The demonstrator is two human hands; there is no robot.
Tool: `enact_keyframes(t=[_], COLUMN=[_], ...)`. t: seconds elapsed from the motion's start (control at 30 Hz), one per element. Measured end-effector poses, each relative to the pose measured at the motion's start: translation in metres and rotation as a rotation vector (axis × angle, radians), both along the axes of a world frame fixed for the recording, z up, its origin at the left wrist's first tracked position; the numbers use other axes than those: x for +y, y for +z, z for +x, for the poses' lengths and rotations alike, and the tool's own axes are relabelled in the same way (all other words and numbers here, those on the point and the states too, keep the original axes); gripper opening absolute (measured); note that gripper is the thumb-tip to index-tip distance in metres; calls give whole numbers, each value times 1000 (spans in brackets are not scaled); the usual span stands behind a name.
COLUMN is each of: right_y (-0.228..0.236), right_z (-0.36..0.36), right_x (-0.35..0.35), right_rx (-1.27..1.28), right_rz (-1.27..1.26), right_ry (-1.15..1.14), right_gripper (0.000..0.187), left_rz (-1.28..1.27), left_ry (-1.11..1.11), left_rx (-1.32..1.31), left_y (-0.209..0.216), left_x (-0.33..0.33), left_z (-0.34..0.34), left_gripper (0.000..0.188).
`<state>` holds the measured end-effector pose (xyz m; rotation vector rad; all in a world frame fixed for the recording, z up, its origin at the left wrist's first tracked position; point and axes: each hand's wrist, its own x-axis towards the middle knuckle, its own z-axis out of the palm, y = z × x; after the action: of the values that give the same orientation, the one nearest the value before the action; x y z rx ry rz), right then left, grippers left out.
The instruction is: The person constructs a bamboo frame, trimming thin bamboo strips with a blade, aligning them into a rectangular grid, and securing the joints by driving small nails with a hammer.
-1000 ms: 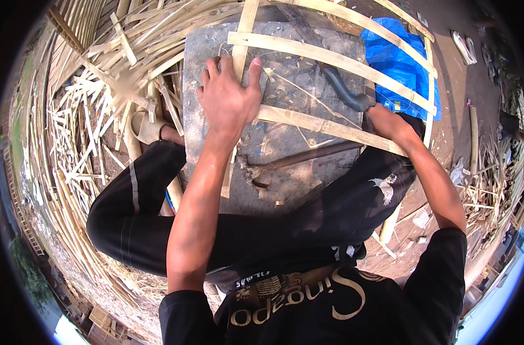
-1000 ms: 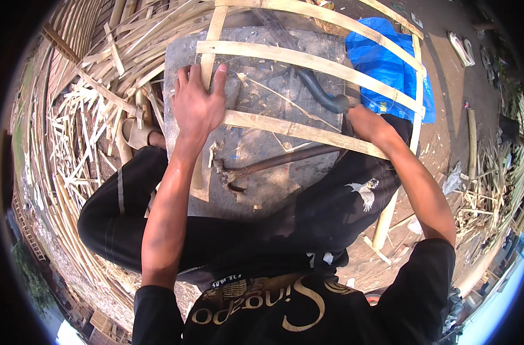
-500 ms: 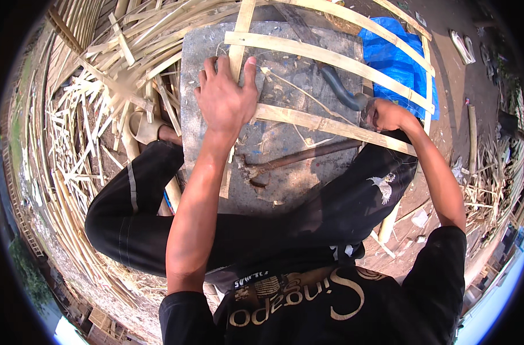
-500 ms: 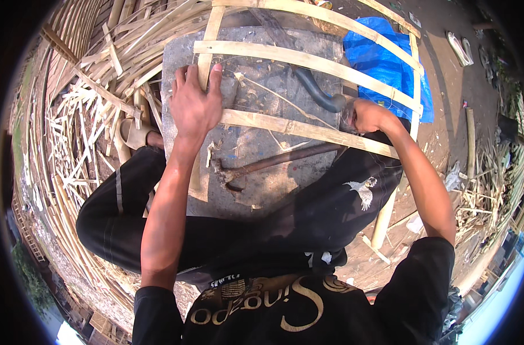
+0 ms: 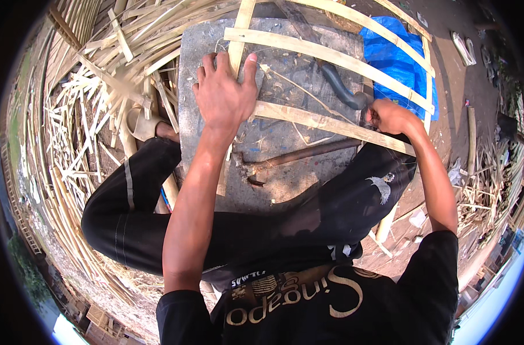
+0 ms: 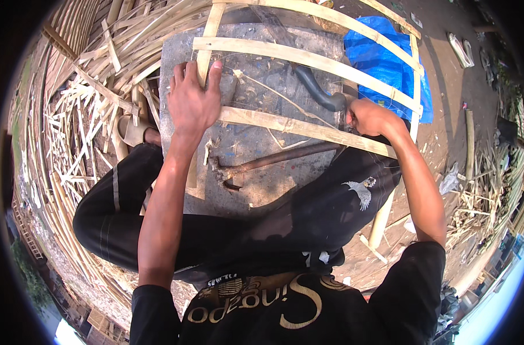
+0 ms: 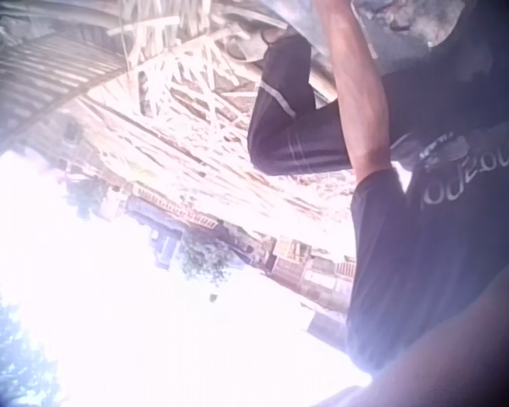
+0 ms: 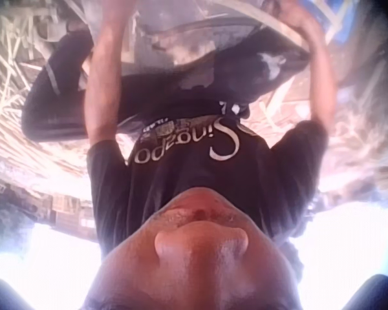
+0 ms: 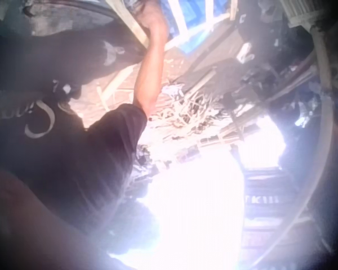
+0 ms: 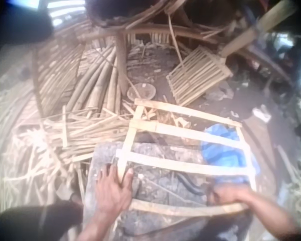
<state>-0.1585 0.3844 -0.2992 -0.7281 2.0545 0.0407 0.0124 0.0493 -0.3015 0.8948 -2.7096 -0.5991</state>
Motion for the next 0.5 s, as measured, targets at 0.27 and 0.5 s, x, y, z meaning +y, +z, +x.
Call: enact_keyframes(t=[0.27,0.5], right_y=[43,86], right_z=[23,44], right_x=[7,-82], right_rx=[408,95], right_rz=[-215,-523], right_ry=[61,-119], right_gripper=[15,13], left_rz=[3,-4], left_ry=[-5,-10], left_rx=[53,69], left_y=[0,0], left_x=[2,0], left_z=[0,0], left_gripper=[64,63])
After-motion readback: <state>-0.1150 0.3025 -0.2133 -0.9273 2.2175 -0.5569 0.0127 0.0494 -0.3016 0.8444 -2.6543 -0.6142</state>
